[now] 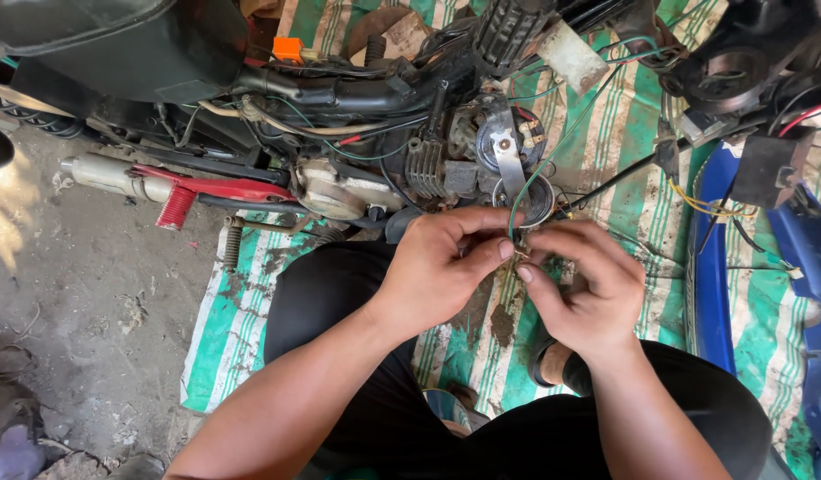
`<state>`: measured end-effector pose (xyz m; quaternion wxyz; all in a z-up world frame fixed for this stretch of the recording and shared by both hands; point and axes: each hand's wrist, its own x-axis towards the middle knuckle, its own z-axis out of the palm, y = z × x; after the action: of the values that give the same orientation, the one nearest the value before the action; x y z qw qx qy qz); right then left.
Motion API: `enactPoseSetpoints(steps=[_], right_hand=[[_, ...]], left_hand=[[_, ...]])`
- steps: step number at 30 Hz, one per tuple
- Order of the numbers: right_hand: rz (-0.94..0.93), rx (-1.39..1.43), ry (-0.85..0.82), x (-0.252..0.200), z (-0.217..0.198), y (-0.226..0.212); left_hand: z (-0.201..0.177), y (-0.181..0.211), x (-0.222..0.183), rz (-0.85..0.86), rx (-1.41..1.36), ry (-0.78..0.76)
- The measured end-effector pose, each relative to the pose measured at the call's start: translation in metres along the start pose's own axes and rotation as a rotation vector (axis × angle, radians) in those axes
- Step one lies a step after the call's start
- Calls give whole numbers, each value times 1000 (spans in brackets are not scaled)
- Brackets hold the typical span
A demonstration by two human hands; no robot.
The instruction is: Repairing and organizing the electrical wiring harness of a motorcycle by stripping, joining, and taping wires.
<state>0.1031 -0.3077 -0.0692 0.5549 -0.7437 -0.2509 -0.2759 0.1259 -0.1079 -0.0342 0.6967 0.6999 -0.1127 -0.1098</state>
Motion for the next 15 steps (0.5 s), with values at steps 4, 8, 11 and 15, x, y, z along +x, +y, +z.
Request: enactPoseSetpoints(steps=[4, 8, 11, 15], right_hand=[[-37, -137, 0, -2, 2, -3], [-45, -234, 23, -9, 2, -2], [4, -230, 11, -8, 4, -6], [153, -59, -120, -1, -4, 1]], left_hand=[[1, -1, 0, 0, 34, -4], [1, 2, -2, -18, 73, -19], [1, 2, -2, -29, 113, -19], [-5, -11, 6, -71, 92, -48]])
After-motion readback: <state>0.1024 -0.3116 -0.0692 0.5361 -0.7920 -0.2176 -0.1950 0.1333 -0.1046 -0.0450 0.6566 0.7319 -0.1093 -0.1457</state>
